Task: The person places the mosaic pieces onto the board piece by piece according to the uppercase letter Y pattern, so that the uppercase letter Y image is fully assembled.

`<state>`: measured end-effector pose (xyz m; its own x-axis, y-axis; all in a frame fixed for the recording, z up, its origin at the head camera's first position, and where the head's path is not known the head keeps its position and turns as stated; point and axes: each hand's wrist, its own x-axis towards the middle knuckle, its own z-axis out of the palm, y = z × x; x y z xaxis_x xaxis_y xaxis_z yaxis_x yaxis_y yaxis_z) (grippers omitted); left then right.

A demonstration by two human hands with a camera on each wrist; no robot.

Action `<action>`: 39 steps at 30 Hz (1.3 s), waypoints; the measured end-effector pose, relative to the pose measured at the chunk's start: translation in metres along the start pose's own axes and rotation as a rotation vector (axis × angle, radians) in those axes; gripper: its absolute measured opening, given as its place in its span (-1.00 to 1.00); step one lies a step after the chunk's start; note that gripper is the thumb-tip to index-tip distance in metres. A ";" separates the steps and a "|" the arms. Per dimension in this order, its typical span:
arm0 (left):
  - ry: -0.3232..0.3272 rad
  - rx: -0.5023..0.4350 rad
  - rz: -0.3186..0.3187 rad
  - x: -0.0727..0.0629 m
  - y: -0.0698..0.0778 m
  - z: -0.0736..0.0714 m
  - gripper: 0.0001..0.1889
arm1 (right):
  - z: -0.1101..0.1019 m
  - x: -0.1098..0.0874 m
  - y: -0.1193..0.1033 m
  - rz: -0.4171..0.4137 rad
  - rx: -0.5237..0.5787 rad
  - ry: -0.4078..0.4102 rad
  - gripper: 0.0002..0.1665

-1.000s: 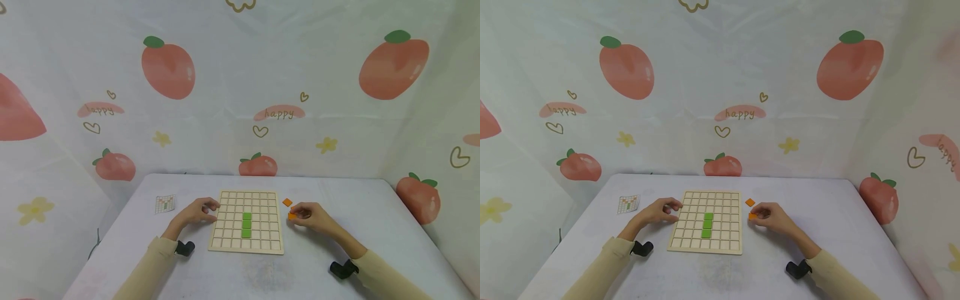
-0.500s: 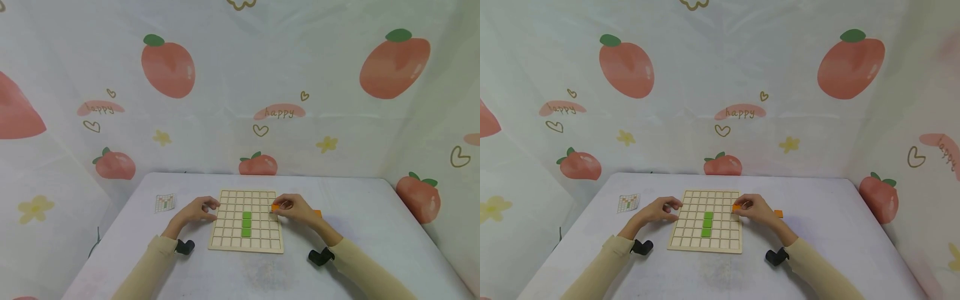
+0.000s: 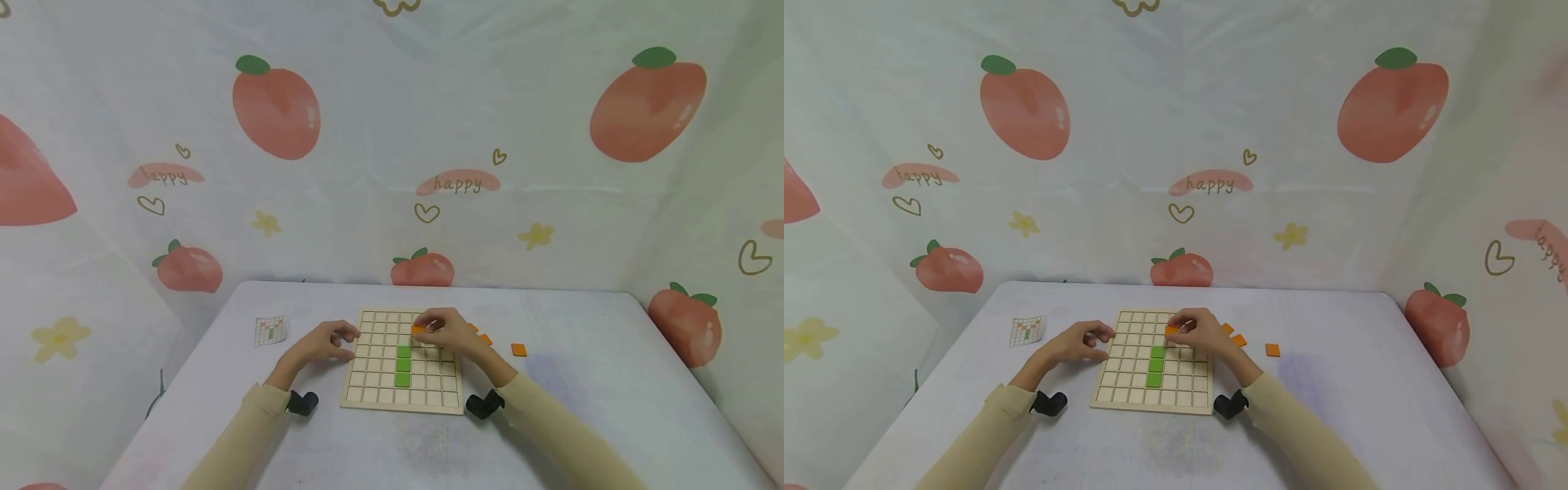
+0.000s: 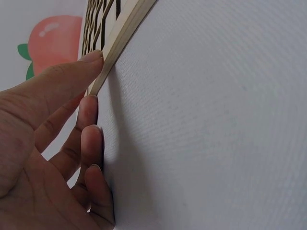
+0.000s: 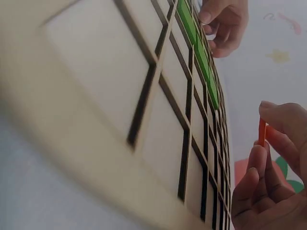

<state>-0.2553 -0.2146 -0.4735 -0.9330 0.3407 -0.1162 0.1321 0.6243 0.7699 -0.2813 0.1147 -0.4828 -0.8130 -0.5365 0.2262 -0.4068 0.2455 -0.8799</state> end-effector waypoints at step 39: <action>-0.015 0.019 0.024 0.001 -0.001 -0.001 -0.60 | 0.055 0.071 -0.013 0.077 -0.135 -0.004 -0.77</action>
<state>-0.2564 -0.2159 -0.4739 -0.9246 0.3656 -0.1072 0.1606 0.6291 0.7606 -0.3107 0.0292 -0.4779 -0.8421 -0.5155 0.1584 -0.3961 0.3920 -0.8303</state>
